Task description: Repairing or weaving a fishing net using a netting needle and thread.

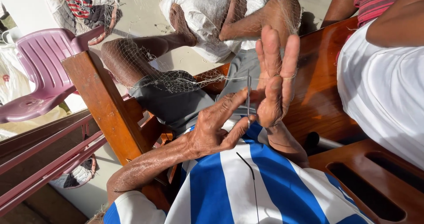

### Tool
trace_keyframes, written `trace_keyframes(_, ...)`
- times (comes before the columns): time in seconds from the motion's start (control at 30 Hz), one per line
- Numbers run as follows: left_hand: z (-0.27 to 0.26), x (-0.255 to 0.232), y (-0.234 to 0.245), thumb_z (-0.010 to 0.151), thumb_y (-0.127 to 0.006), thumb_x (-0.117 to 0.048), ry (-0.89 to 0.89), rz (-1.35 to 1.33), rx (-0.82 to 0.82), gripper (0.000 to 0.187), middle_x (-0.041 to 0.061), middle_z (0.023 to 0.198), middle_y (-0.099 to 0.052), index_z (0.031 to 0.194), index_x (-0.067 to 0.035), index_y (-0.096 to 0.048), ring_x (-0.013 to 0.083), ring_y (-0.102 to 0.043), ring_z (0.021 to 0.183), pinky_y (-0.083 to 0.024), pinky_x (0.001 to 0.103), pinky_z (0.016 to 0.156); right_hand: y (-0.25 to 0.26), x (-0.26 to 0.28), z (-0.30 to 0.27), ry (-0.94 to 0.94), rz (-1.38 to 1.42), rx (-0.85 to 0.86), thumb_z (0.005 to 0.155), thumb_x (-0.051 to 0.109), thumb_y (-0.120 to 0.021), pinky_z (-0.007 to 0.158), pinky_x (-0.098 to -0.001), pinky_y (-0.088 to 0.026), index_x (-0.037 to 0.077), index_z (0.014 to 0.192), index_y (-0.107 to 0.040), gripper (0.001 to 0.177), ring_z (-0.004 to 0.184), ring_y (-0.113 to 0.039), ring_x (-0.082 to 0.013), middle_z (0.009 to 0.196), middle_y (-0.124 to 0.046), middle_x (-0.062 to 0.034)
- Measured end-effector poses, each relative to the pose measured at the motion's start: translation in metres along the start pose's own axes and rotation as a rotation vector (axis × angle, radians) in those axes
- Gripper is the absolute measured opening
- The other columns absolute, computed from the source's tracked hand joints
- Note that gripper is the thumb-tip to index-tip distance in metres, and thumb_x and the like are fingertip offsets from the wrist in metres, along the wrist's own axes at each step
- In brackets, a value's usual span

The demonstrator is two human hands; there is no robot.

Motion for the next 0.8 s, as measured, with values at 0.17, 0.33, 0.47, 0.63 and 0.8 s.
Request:
trace_keyframes(0.17, 0.001, 0.017, -0.001, 0.099, -0.077, -0.005, 0.11, -0.073, -0.165, 0.048, 0.022, 0.123, -0.078, 0.145, 0.002, -0.063, 0.0389, -0.08, 0.107, -0.066, 0.05, 0.093, -0.001, -0.005, -0.003, 0.044, -0.02, 0.127, 0.121, 0.027, -0.028, 0.14, -0.0564, -0.035, 0.002, 0.172, -0.009, 0.06, 0.166, -0.032, -0.0439, 0.172, -0.037, -0.0325)
trace_keyframes(0.33, 0.028, 0.015, 0.03, 0.101, -0.077, 0.006, 0.225, -0.401, -0.326, 0.057, 0.026, 0.123, -0.076, 0.151, 0.004, -0.052, 0.0311, -0.079, 0.113, -0.068, 0.042, 0.102, -0.006, 0.006, -0.007, 0.096, -0.164, 0.224, 0.124, 0.026, -0.027, 0.146, -0.0599, -0.028, -0.001, 0.171, -0.016, 0.055, 0.167, -0.033, -0.0441, 0.166, -0.046, -0.0306)
trace_keyframes(0.47, 0.042, 0.022, 0.035, 0.099, -0.082, 0.005, 0.388, -0.6, -0.331, 0.066, 0.019, 0.116, -0.075, 0.154, -0.004, -0.047, 0.0219, -0.078, 0.099, -0.07, 0.038, 0.103, -0.001, -0.001, -0.015, 0.062, -0.245, 0.24, 0.125, 0.027, -0.029, 0.151, -0.0614, -0.025, 0.0, 0.171, -0.016, 0.055, 0.17, -0.032, -0.0444, 0.168, -0.046, -0.0282)
trace_keyframes(0.63, 0.041, 0.041, 0.025, 0.102, -0.077, 0.002, 0.423, -0.738, -0.33, 0.059, 0.018, 0.107, -0.076, 0.151, -0.004, -0.046, 0.0249, -0.079, 0.091, -0.069, 0.042, 0.099, -0.001, 0.0, -0.018, 0.011, -0.31, 0.285, 0.125, 0.028, -0.029, 0.149, -0.057, -0.028, -0.003, 0.169, -0.019, 0.055, 0.168, -0.035, -0.043, 0.167, -0.045, -0.0312)
trace_keyframes(0.8, 0.035, 0.04, 0.024, 0.104, -0.074, 0.002, 0.382, -0.918, -0.314, 0.048, 0.019, 0.098, -0.069, 0.143, -0.007, -0.047, 0.0237, -0.07, 0.087, -0.064, 0.045, 0.092, 0.006, 0.003, -0.017, 0.005, -0.286, 0.21, 0.125, 0.026, -0.033, 0.135, -0.0611, -0.051, 0.002, 0.168, -0.031, 0.049, 0.156, -0.052, -0.0477, 0.163, -0.047, -0.036)
Point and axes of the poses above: each hand's wrist, its own z-axis towards the middle knuckle, its own y-axis out of the back of the hand, x = y × z, the point moved 5 cm from there along z, towards the middle knuckle
